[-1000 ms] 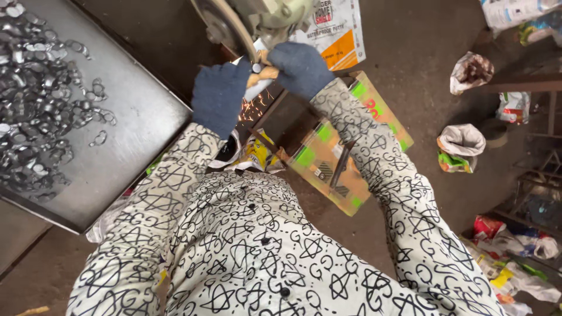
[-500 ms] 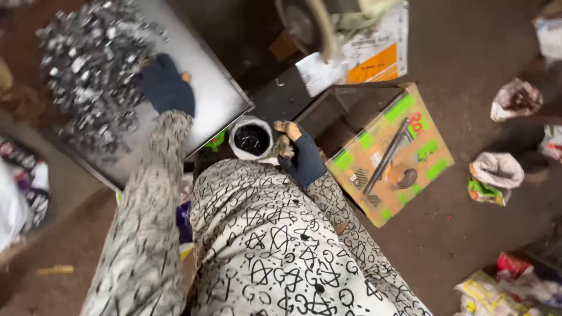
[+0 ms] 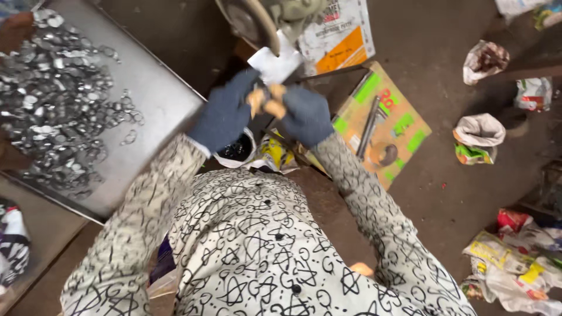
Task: The person picks small metal parts one at a time from a tray, holds each against a spinning bench grinder to grind its edge with sparks flying, then places the ground part into a growing pile on the tray, repeating the cycle throughout the episode.
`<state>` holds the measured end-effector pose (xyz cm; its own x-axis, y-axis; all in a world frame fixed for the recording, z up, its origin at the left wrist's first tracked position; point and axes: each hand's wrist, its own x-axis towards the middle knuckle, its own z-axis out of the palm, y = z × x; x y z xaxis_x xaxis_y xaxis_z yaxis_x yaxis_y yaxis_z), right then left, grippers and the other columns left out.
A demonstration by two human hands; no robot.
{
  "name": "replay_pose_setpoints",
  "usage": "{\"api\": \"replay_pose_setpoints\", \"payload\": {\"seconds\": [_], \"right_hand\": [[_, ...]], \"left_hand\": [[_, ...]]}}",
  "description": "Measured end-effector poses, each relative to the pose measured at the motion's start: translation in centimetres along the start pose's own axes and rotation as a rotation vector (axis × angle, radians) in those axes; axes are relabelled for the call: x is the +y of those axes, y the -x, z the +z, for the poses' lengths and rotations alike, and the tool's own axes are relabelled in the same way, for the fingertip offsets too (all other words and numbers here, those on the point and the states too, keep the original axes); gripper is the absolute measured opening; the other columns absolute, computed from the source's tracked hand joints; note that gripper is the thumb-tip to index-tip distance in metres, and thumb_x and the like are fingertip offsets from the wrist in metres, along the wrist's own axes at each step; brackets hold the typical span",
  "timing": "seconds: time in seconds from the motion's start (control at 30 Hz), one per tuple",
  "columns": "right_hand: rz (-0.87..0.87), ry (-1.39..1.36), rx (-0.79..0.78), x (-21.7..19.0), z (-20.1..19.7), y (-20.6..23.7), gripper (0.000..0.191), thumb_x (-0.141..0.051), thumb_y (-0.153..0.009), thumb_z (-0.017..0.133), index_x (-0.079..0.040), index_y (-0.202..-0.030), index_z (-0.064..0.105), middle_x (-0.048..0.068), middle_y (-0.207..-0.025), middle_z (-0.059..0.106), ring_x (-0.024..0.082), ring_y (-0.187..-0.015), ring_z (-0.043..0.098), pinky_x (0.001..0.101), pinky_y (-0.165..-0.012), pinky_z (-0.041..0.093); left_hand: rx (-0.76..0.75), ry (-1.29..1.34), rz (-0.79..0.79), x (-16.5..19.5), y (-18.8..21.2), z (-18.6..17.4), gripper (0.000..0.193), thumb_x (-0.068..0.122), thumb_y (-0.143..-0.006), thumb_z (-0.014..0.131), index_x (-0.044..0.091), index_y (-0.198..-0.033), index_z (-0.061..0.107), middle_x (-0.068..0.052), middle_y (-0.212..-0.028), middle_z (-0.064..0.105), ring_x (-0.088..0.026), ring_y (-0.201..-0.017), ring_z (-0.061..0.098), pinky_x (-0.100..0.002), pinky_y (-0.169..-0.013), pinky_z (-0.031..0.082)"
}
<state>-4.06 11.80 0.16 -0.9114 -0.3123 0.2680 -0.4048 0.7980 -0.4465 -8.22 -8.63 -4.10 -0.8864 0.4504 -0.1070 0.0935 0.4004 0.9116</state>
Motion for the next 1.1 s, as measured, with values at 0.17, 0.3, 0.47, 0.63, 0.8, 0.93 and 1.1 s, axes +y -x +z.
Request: {"api": "replay_pose_setpoints", "payload": {"seconds": [0.17,0.3,0.47,0.63,0.8,0.93,1.1], "right_hand": [[0.154,0.119,0.082,4.8,0.8,-2.1,0.027,-0.035,-0.098,0.077,-0.012,-0.108,0.067,0.010,-0.091,0.069,0.031,-0.082,0.069,0.0415,-0.067,0.053],[0.126,0.049,0.089,6.8,1.3,-1.8,0.028,-0.035,-0.096,0.076,-0.011,-0.108,0.067,0.009,-0.089,0.069,0.030,-0.079,0.070,0.0405,-0.064,0.054],[-0.130,0.080,-0.024,9.5,0.5,-4.3,0.030,-0.036,-0.096,0.079,-0.011,-0.106,0.067,0.009,-0.086,0.066,0.031,-0.078,0.068,0.0422,-0.064,0.052],[-0.297,0.024,-0.231,12.0,-1.5,-7.1,0.023,-0.030,-0.100,0.081,-0.012,-0.110,0.070,0.010,-0.087,0.064,0.033,-0.083,0.067,0.0429,-0.070,0.052],[0.236,-0.378,0.277,8.3,2.4,-0.9,0.028,-0.028,-0.099,0.078,-0.008,-0.116,0.072,0.010,-0.092,0.067,0.029,-0.088,0.066,0.0402,-0.076,0.053],[0.997,-1.971,0.230,2.2,7.1,6.0,0.031,-0.029,-0.110,0.070,-0.004,-0.128,0.065,0.007,-0.098,0.066,0.022,-0.092,0.064,0.0349,-0.083,0.054],[1.453,-1.923,0.101,-1.9,10.6,9.3,0.043,-0.039,-0.085,0.065,-0.008,-0.114,0.065,0.002,-0.083,0.067,0.019,-0.086,0.070,0.0343,-0.071,0.055]], "left_hand": [[0.244,-0.786,0.287,-1.0,-6.2,1.8,0.020,0.030,-0.097,0.069,0.017,-0.112,0.066,-0.010,-0.089,0.066,-0.031,-0.080,0.067,-0.046,-0.069,0.049],[0.317,-0.870,0.342,-3.0,-7.8,3.3,0.020,0.036,-0.095,0.072,0.019,-0.103,0.064,-0.005,-0.088,0.063,-0.026,-0.080,0.066,-0.044,-0.071,0.048],[0.401,-0.870,0.346,-3.7,-7.2,4.7,0.024,0.026,-0.093,0.071,0.017,-0.114,0.065,-0.003,-0.090,0.063,-0.024,-0.082,0.066,-0.041,-0.073,0.048],[0.324,-0.795,0.291,-1.5,-7.0,5.5,0.032,0.027,-0.089,0.072,0.012,-0.118,0.069,-0.007,-0.082,0.065,-0.027,-0.070,0.065,-0.046,-0.062,0.046],[0.146,-0.405,0.376,-1.4,-3.8,4.6,0.013,0.030,-0.090,0.076,0.019,-0.096,0.071,-0.010,-0.090,0.071,-0.032,-0.082,0.068,-0.049,-0.073,0.048],[0.154,-0.450,0.313,-5.2,-1.6,3.2,0.040,0.036,-0.066,0.077,0.011,-0.097,0.071,-0.015,-0.087,0.070,-0.035,-0.079,0.068,-0.049,-0.067,0.050],[0.877,-1.112,-0.153,-11.7,0.5,-0.2,0.078,0.053,-0.093,0.071,0.007,-0.151,0.045,-0.014,-0.146,0.051,-0.035,-0.129,0.056,-0.052,-0.108,0.044]]}}
